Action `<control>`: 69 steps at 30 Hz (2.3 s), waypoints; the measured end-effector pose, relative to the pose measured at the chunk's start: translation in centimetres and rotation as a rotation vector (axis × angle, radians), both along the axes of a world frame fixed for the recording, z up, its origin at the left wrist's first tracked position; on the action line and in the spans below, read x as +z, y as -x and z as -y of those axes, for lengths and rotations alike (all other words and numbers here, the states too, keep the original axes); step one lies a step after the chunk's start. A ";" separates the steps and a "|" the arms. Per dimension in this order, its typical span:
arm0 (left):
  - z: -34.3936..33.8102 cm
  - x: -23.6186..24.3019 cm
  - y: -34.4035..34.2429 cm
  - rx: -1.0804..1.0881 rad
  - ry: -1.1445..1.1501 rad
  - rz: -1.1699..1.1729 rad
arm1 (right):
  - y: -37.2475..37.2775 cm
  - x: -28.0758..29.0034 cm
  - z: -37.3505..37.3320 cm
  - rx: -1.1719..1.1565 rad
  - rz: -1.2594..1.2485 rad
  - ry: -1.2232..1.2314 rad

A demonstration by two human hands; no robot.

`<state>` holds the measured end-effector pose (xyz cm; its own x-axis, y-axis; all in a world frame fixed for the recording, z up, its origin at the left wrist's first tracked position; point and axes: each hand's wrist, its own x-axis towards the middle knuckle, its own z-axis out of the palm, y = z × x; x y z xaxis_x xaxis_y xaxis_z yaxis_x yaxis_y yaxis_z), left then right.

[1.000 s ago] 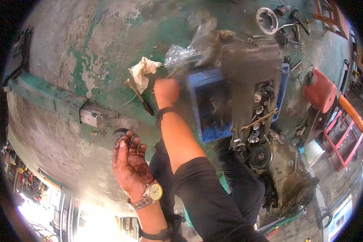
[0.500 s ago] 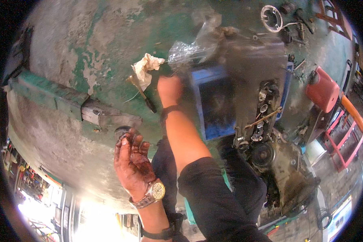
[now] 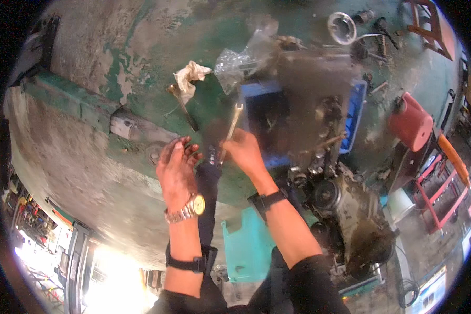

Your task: The person works on a disassembled engine block, using a wrench to loosen and remove bolts from the cylinder head and block. They rotate the engine to access different sides and continue removing fasteners with both hands.

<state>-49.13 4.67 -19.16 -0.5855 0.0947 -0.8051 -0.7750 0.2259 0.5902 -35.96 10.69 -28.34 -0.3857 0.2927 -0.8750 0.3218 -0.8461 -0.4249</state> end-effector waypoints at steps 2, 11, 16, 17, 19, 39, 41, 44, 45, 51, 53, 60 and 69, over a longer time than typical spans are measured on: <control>-0.4 0.2 -1.3 -0.106 -0.042 0.080 | -1.9 4.6 -2.1 0.128 -0.028 0.043; -6.9 7.8 -11.4 -0.406 -0.293 0.315 | -12.6 23.6 -13.0 0.676 0.128 -0.129; -11.7 13.8 -19.2 -0.435 -0.441 0.493 | -21.7 33.3 -19.0 0.687 0.356 -0.374; -12.3 14.8 -21.1 -0.447 -0.454 0.515 | -23.5 35.0 -19.8 0.752 0.455 -0.432; -13.3 16.2 -24.8 -0.518 -0.505 0.538 | -26.8 38.0 -20.9 0.535 0.457 -0.471; -13.8 14.9 -44.1 -1.060 -0.492 0.384 | -42.2 41.1 -25.0 1.196 0.688 -0.639; -13.5 15.2 -44.8 -1.117 -0.474 0.423 | -42.6 40.1 -25.8 1.273 0.670 -0.606; -13.4 15.2 -45.4 -1.057 -0.483 0.458 | -43.1 39.1 -26.5 1.264 0.631 -0.484; -13.3 15.2 -45.5 -1.045 -0.465 0.485 | -43.2 38.7 -26.7 1.246 0.608 -0.473; -12.9 15.3 -45.8 -1.057 -0.411 0.506 | -43.2 36.4 -28.2 1.329 0.435 -0.433; -12.8 15.3 -45.7 -1.079 -0.414 0.487 | -43.0 35.7 -28.5 1.434 0.421 -0.402; -12.5 15.7 -46.0 -1.009 -0.419 0.506 | -41.7 32.4 -31.0 1.596 0.321 -0.256; -11.8 15.3 -47.3 -0.963 -0.488 0.427 | -41.4 28.1 -32.6 1.642 0.351 -0.024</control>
